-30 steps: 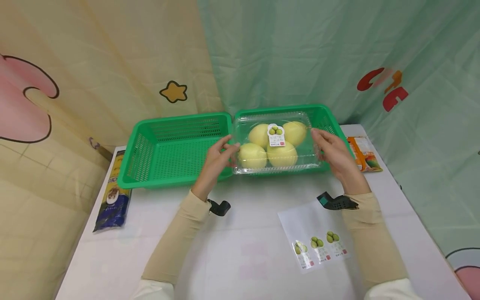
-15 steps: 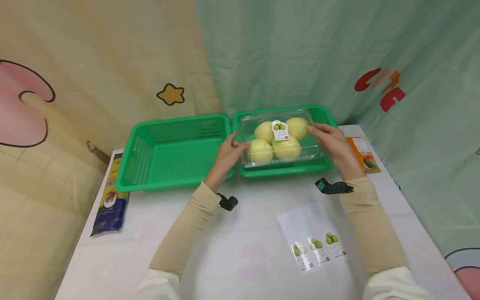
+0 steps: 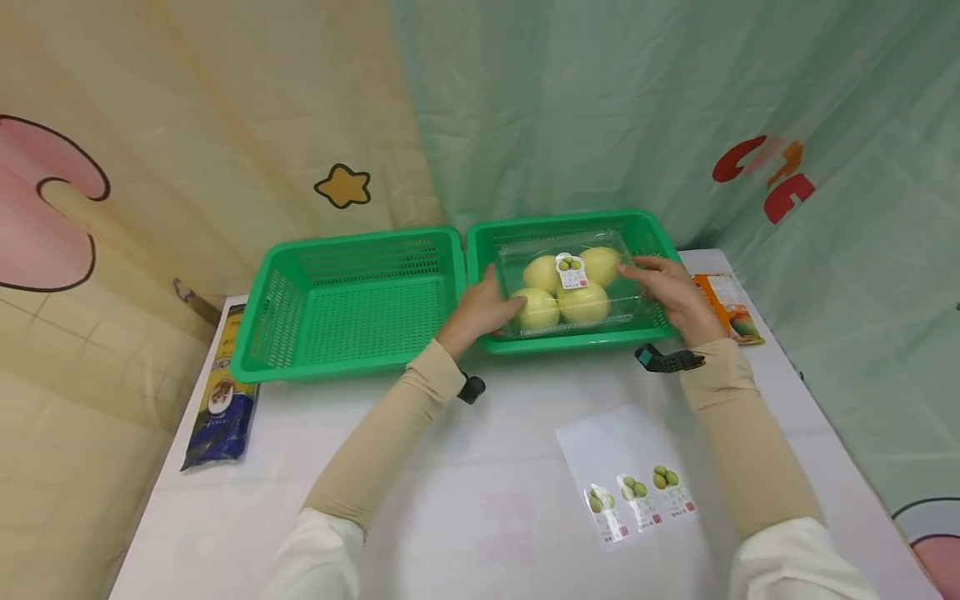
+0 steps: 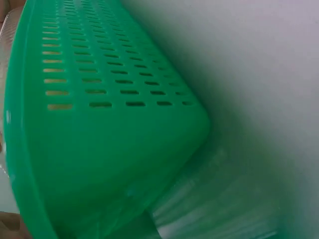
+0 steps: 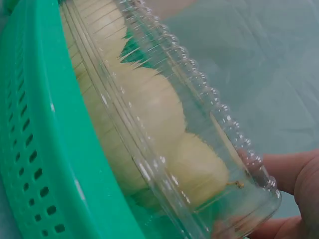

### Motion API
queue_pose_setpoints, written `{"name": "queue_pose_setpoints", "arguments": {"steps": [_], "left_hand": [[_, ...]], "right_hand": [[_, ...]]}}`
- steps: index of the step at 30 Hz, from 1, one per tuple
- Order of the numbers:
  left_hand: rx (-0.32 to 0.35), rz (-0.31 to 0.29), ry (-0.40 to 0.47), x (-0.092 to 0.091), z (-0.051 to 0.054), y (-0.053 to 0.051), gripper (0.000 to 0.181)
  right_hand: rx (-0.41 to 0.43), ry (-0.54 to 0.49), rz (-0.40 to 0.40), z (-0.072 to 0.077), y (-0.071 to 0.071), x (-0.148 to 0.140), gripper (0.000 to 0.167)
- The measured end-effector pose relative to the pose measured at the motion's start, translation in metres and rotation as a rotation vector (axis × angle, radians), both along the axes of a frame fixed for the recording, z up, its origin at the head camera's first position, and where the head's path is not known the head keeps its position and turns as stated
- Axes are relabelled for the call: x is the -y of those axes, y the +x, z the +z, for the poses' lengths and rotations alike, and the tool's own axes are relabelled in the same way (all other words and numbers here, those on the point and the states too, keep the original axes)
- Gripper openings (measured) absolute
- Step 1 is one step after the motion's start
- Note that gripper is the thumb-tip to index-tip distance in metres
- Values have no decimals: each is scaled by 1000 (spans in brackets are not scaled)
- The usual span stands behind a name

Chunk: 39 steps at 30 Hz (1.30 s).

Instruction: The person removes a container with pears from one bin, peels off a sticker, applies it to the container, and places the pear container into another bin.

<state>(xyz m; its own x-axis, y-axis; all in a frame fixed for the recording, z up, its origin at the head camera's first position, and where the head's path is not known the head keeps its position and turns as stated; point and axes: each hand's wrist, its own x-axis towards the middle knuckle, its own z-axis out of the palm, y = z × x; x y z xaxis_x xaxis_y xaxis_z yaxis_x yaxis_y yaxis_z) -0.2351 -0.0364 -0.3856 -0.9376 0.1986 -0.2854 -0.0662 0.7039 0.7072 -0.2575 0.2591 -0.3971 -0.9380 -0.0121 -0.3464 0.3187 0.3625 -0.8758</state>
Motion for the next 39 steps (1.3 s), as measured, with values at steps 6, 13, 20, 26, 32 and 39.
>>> {"name": "queue_pose_setpoints", "arguments": {"steps": [6,13,20,26,32,39], "left_hand": [[19,-92,-113,-13,-8,-2,87],[57,-93,-131,-22,-17,-6,82],[20,-74,-221,-25,-17,-8,80],[-15,-90,-268,-24,-22,-8,81],[-77,-131,-255,-22,-17,-2,77],[-184,-213,-226,-16,-13,28,71]], "right_hand": [[27,94,23,-10,-6,-6,85],[80,221,103,-20,-8,-12,87],[57,435,225,-15,-8,0,87],[28,521,280,-20,-10,6,85],[-20,572,291,-20,-10,7,82],[-127,626,271,-25,7,18,79]]}}
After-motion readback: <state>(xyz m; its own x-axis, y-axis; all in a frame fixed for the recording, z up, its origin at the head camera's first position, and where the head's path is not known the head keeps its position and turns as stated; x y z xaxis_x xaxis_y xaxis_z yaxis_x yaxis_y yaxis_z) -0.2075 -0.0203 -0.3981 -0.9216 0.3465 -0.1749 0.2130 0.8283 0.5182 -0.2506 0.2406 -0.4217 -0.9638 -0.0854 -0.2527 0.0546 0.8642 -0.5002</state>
